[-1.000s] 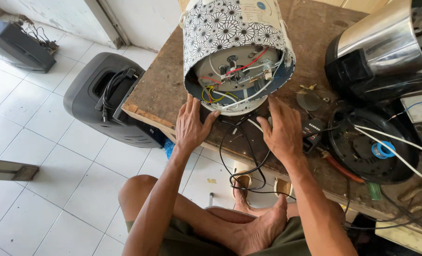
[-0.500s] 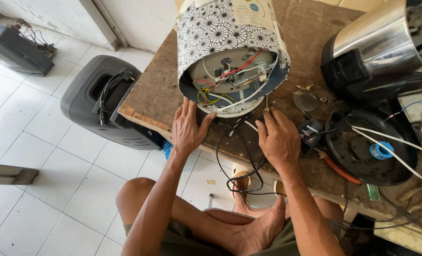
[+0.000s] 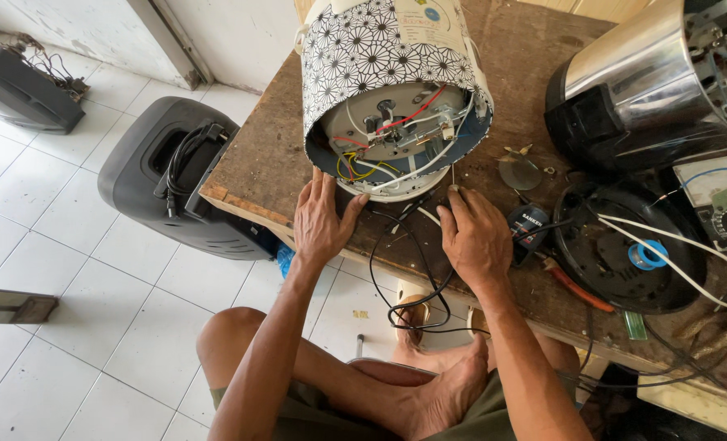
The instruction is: The person uses a screwdriver to work on the internal wiring of a disassembled rice cooker. They then place the lid back on the cooker and handle a separate electronic component with wires.
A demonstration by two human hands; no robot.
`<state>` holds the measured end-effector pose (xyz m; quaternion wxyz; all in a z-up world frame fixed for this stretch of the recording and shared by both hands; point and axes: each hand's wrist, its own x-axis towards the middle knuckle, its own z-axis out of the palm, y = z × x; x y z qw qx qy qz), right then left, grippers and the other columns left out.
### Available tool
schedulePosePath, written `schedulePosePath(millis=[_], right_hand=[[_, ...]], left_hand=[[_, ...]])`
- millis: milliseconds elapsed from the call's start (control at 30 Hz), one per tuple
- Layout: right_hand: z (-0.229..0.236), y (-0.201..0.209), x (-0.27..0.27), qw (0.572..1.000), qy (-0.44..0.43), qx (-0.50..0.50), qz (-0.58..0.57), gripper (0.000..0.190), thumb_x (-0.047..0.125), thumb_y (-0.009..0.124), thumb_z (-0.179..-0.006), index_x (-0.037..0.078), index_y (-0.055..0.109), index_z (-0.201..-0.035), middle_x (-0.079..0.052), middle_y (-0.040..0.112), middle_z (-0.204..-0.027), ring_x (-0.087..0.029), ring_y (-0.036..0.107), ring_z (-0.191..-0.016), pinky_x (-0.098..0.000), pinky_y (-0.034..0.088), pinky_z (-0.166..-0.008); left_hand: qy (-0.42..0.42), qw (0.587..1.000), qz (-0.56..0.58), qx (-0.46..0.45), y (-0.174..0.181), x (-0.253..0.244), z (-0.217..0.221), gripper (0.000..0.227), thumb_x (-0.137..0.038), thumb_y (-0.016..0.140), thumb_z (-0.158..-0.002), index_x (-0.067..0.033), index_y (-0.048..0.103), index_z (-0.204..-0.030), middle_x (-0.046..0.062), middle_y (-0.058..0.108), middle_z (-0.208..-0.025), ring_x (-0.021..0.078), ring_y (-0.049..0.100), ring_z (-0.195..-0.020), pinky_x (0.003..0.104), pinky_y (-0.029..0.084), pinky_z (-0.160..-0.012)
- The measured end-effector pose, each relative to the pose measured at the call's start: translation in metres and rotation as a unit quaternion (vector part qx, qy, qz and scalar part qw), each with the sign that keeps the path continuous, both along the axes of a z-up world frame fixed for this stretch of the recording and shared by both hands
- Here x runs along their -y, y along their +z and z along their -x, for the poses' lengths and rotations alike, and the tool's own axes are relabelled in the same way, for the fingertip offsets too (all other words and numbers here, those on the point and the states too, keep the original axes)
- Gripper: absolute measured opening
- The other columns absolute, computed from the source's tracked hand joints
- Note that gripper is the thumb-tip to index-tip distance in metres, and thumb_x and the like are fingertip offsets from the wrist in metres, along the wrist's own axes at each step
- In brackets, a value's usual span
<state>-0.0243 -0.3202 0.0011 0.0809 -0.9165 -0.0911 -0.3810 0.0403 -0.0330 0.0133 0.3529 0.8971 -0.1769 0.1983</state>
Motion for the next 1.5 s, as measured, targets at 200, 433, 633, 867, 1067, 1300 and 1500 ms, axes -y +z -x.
schedulePosePath(millis=[200,433,633,867,1067,1300,1500], right_hand=[[0.002,0.006,-0.005,1.0,-0.001,-0.004,-0.016,0.033,0.033,0.068,-0.115,0.008,0.079,-0.133,-0.017,0.079,-0.118,-0.036,0.079,-0.112,-0.0451,0.064,-0.09],[0.001,0.004,-0.003,1.0,-0.017,0.004,0.003,0.033,0.034,0.073,-0.109,0.009,0.08,-0.129,-0.015,0.078,-0.113,-0.035,0.079,-0.109,-0.0458,0.063,-0.087],[0.003,0.003,-0.006,1.0,0.0,0.021,-0.022,0.038,0.038,0.065,-0.114,0.006,0.077,-0.131,-0.014,0.078,-0.116,-0.034,0.079,-0.109,-0.0423,0.064,-0.087],[0.006,0.007,-0.007,1.0,0.005,0.0,-0.03,0.037,0.036,0.07,-0.113,0.005,0.078,-0.131,-0.016,0.077,-0.113,-0.036,0.079,-0.108,-0.0457,0.065,-0.085],[0.002,-0.002,-0.004,1.0,-0.004,0.01,-0.006,0.036,0.037,0.071,-0.112,0.007,0.077,-0.129,-0.015,0.077,-0.113,-0.036,0.079,-0.111,-0.0453,0.064,-0.088],[0.01,0.011,-0.01,1.0,-0.002,-0.009,-0.018,0.034,0.032,0.069,-0.115,0.004,0.076,-0.133,-0.016,0.077,-0.117,-0.036,0.079,-0.112,-0.0457,0.066,-0.092],[0.01,0.014,-0.003,0.998,0.024,0.003,-0.056,0.036,0.024,0.073,-0.11,0.002,0.074,-0.139,-0.021,0.074,-0.128,-0.04,0.076,-0.119,-0.0502,0.065,-0.096]], left_hand=[[0.004,1.0,0.003,-0.004,0.006,0.0,0.002,0.09,-0.06,0.07,-0.107,-0.0117,0.037,-0.176,0.033,0.043,-0.173,0.0507,0.07,-0.131,0.057,0.04,-0.129],[0.005,0.999,-0.034,-0.018,0.012,0.001,0.003,0.102,-0.065,0.077,-0.099,-0.006,0.04,-0.173,0.036,0.047,-0.168,0.0505,0.066,-0.138,0.058,0.039,-0.129],[0.001,0.999,-0.038,-0.038,0.001,-0.003,-0.001,0.106,-0.07,0.072,-0.101,-0.0088,0.03,-0.177,0.031,0.04,-0.175,0.045,0.063,-0.144,0.055,0.033,-0.132],[0.001,0.999,-0.043,-0.032,-0.001,-0.003,-0.003,0.108,-0.075,0.069,-0.102,-0.0063,0.031,-0.175,0.03,0.043,-0.174,0.0411,0.062,-0.146,0.054,0.031,-0.133],[-0.015,0.999,-0.019,-0.021,0.015,-0.002,0.003,0.104,-0.068,0.07,-0.106,-0.0043,0.029,-0.176,0.032,0.045,-0.172,0.0429,0.062,-0.146,0.058,0.03,-0.133],[0.004,1.0,-0.028,-0.015,0.004,-0.001,-0.001,0.103,-0.071,0.071,-0.103,-0.008,0.034,-0.176,0.029,0.044,-0.174,0.0408,0.06,-0.149,0.057,0.034,-0.132],[-0.002,1.0,-0.005,-0.027,0.012,-0.002,0.008,0.09,-0.06,0.069,-0.108,-0.0096,0.037,-0.176,0.027,0.044,-0.175,0.0427,0.061,-0.146,0.058,0.031,-0.133]])
